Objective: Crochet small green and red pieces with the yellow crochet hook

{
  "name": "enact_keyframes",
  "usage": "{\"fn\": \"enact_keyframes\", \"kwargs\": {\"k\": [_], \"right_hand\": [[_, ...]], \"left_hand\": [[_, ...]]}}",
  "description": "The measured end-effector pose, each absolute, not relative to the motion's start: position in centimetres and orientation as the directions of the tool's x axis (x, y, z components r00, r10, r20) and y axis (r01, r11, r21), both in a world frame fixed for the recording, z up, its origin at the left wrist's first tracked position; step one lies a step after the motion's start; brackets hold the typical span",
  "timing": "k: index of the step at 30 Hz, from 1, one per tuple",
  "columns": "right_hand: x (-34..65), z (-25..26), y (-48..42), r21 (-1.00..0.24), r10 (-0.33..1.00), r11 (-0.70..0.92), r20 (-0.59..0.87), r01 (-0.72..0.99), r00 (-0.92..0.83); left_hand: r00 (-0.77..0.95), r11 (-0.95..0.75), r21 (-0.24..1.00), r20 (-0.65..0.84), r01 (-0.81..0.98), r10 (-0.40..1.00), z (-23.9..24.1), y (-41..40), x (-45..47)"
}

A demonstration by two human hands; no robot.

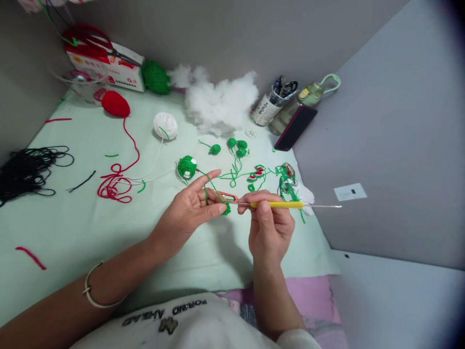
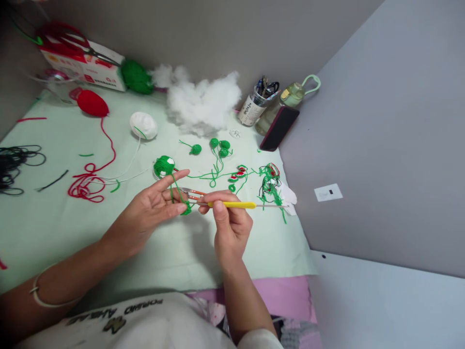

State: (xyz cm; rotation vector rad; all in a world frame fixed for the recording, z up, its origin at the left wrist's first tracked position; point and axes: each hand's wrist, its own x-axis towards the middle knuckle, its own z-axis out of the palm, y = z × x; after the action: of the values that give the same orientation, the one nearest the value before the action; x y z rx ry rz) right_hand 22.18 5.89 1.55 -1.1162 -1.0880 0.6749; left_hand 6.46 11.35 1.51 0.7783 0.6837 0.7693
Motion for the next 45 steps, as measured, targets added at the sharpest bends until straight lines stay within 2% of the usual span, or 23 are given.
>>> {"fn": "enact_keyframes", "kwargs": {"k": [7,14,18,23,27,31,33,35,36,38,40,41,42,43,45], "right_hand": [[22.1,1.4,6.0,-0.933,0.861,0.357,0.350,0.052,0.370],[22.2,1.3,6.0,-0.923,0.851,0.371,0.381,0.099,0.361],[22.0,1.4,5.9,-0.888,0.819,0.414,0.460,0.200,0.343],[21.6,1.0,5.5,-0.778,0.756,0.498,0.606,0.383,0.248],[21.2,0.2,5.4,-0.726,0.704,0.552,0.670,0.410,0.238],[20.9,0.0,5.6,-0.779,0.724,0.517,0.619,0.355,0.304],[21.0,0.1,5.8,-0.834,0.767,0.487,0.551,0.260,0.330],[21.1,0.2,5.9,-0.874,0.815,0.452,0.486,0.179,0.314],[21.2,0.1,5.8,-0.876,0.828,0.438,0.480,0.201,0.289],[21.2,-0.1,5.7,-0.800,0.804,0.446,0.555,0.403,0.212],[21.1,-0.3,5.5,-0.605,0.721,0.482,0.685,0.634,0.106],[21.0,-0.4,5.5,-0.523,0.678,0.496,0.732,0.692,0.067],[21.0,-0.4,5.5,-0.492,0.652,0.508,0.756,0.707,0.058],[21.1,-0.4,5.5,-0.519,0.647,0.515,0.757,0.682,0.087],[21.4,0.1,5.8,-0.690,0.698,0.499,0.679,0.525,0.228]], "left_hand": [[0.545,0.467,0.810,-0.226,-0.356,0.807,1.3,11.3,6.4],[0.529,0.437,0.830,-0.212,-0.346,0.822,1.2,11.3,6.3],[0.509,0.397,0.845,-0.180,-0.357,0.841,1.0,11.1,6.3],[0.502,0.415,0.821,-0.187,-0.392,0.844,1.0,11.1,6.6],[0.518,0.460,0.784,-0.211,-0.417,0.829,1.2,11.3,6.7],[0.528,0.474,0.773,-0.217,-0.420,0.821,1.5,11.4,6.5],[0.539,0.483,0.770,-0.220,-0.416,0.813,1.5,11.4,6.5],[0.549,0.489,0.770,-0.219,-0.410,0.807,1.5,11.2,6.5],[0.547,0.485,0.772,-0.218,-0.410,0.809,1.5,11.1,6.5],[0.530,0.483,0.768,-0.224,-0.421,0.818,1.5,10.8,6.6],[0.535,0.526,0.731,-0.259,-0.435,0.804,1.4,10.6,6.8],[0.557,0.569,0.696,-0.286,-0.439,0.780,1.3,10.7,6.8],[0.584,0.618,0.652,-0.315,-0.440,0.748,1.3,10.7,6.8],[0.607,0.661,0.608,-0.340,-0.441,0.718,1.2,10.9,6.7],[0.622,0.699,0.555,-0.366,-0.451,0.692,1.2,11.3,6.5]]}}
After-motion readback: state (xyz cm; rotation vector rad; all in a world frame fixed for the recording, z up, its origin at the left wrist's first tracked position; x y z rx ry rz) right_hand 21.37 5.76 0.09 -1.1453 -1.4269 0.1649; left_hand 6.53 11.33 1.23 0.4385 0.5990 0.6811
